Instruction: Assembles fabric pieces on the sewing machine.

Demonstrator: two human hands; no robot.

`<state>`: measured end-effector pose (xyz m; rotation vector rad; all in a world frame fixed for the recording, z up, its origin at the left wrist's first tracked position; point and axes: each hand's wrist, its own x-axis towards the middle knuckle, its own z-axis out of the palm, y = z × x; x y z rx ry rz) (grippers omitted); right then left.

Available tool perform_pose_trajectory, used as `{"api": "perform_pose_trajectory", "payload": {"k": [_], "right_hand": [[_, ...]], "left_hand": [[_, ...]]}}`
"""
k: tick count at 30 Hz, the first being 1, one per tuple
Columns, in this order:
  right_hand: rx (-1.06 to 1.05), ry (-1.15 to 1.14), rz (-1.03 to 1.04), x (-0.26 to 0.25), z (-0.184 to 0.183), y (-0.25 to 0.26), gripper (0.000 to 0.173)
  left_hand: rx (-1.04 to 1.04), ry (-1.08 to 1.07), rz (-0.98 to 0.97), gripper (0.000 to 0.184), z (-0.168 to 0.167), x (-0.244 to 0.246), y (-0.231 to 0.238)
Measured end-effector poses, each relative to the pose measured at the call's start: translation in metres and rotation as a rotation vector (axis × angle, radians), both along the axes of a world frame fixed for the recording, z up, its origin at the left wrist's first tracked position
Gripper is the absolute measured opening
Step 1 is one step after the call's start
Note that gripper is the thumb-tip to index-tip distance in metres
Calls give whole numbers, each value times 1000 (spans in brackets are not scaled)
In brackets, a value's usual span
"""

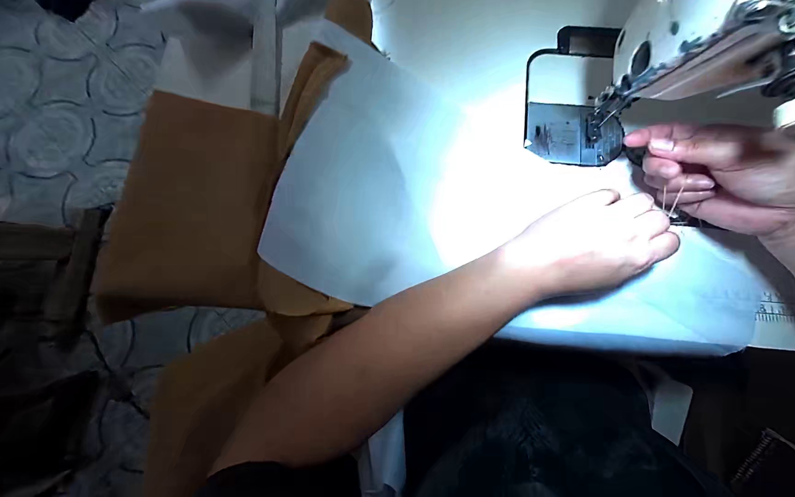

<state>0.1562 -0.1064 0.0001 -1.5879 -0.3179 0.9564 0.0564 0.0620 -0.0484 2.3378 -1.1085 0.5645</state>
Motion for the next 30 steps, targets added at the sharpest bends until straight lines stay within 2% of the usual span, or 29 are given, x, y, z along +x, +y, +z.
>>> {"api": "perform_pose_trajectory", "payload": {"k": [3,7,11,14,17,22,25,27,28,30], "right_hand": [[-52,-146,-88,-7,-1,3,27],[-45,-315,-26,-10,-4,-3,26],[-42,-394,39,-10,-11,-12,21],[-68,-523,129,-12,-13,-18,16],[-137,-584,215,-11,-12,-22,14],[-516,-743,197,-3,5,-3,12],[-565,-886,150,18,0,16,21],[-578,-961,56,41,-10,20,34],[-569,-978,34,58,-21,15,38],[-518,-910,-17,96,-55,-2,35]], "left_hand": [[-3,50,25,20,2,-2,0],[-144,106,56,21,2,-2,1],[-214,185,256,24,7,2,4],[-74,234,456,43,10,6,9],[106,368,498,51,17,6,11],[200,527,508,59,24,9,13],[180,548,544,59,24,10,16],[156,537,547,55,23,12,19],[144,520,547,50,22,13,21],[129,498,549,41,20,15,23]]}}
